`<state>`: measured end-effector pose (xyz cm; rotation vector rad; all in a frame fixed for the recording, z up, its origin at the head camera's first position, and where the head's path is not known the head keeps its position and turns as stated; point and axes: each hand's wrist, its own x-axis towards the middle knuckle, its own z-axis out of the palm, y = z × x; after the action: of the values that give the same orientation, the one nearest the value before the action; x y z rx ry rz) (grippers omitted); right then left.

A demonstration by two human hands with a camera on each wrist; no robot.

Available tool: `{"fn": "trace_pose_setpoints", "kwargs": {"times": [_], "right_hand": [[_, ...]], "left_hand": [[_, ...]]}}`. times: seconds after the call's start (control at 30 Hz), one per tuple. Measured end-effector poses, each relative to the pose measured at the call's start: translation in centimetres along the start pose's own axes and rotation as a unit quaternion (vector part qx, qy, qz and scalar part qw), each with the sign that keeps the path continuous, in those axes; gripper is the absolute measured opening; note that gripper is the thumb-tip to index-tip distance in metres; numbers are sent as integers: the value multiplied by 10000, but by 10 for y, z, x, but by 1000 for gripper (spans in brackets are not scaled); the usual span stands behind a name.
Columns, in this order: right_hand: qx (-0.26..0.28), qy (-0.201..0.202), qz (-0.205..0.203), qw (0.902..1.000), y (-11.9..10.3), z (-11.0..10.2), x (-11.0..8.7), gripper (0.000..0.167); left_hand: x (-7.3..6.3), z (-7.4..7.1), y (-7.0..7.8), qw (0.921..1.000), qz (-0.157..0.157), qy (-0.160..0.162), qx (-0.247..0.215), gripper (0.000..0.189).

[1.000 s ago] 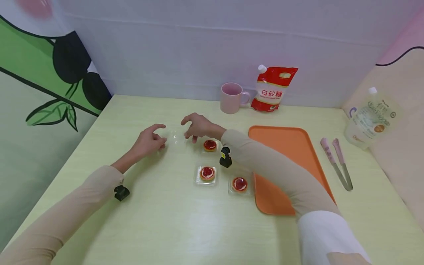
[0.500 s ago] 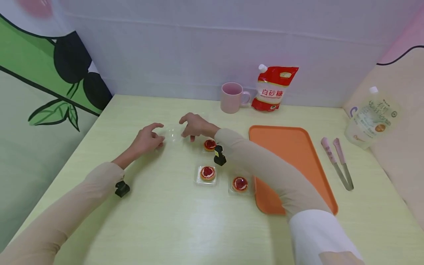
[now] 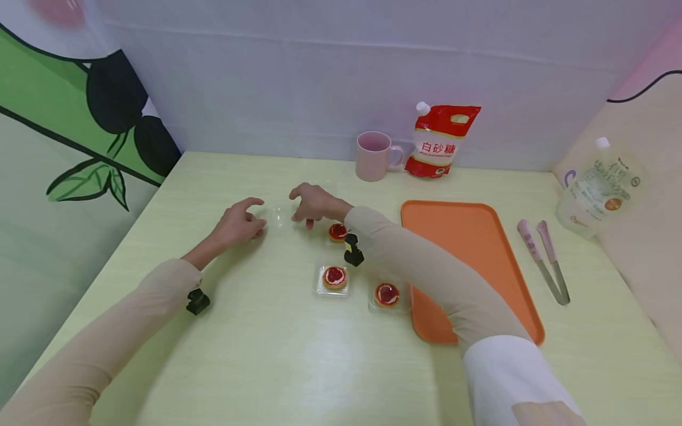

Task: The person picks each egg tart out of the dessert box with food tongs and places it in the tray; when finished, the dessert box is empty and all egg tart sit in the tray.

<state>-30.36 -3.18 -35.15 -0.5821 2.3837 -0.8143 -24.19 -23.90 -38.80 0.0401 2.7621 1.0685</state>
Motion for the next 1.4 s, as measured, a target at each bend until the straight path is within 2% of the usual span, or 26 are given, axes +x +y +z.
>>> {"fn": "trace_pose_setpoints", "kwargs": {"times": [0.4,0.7,0.8,0.93,1.07,1.17,1.27,1.4], "right_hand": [[15,100,-243,9997,2,-9,-13,59],[372,271,-572,9973,5,-33,-32,57],[555,309,-634,9960,13,-45,-41,56],[679,537,-692,9938,31,-61,-53,55],[884,887,-583,9904,53,-76,-67,55],[1066,1048,-460,9877,69,-82,-77,56],[1208,1116,-406,9856,83,-86,-87,56],[1358,1293,-492,9810,100,-86,-99,55]], "left_hand": [[0,-2,1,9999,-57,-79,-63,57],[-1,-8,0,9999,-93,-133,42,67],[-4,-9,3,9994,-88,87,318,69],[-8,-11,9,9942,-76,753,760,74],[-6,-8,18,9869,212,1303,932,80],[-2,-2,26,9831,608,1438,960,79],[4,7,35,9812,947,1340,1014,76],[11,22,53,9799,1336,956,1132,76]]}}
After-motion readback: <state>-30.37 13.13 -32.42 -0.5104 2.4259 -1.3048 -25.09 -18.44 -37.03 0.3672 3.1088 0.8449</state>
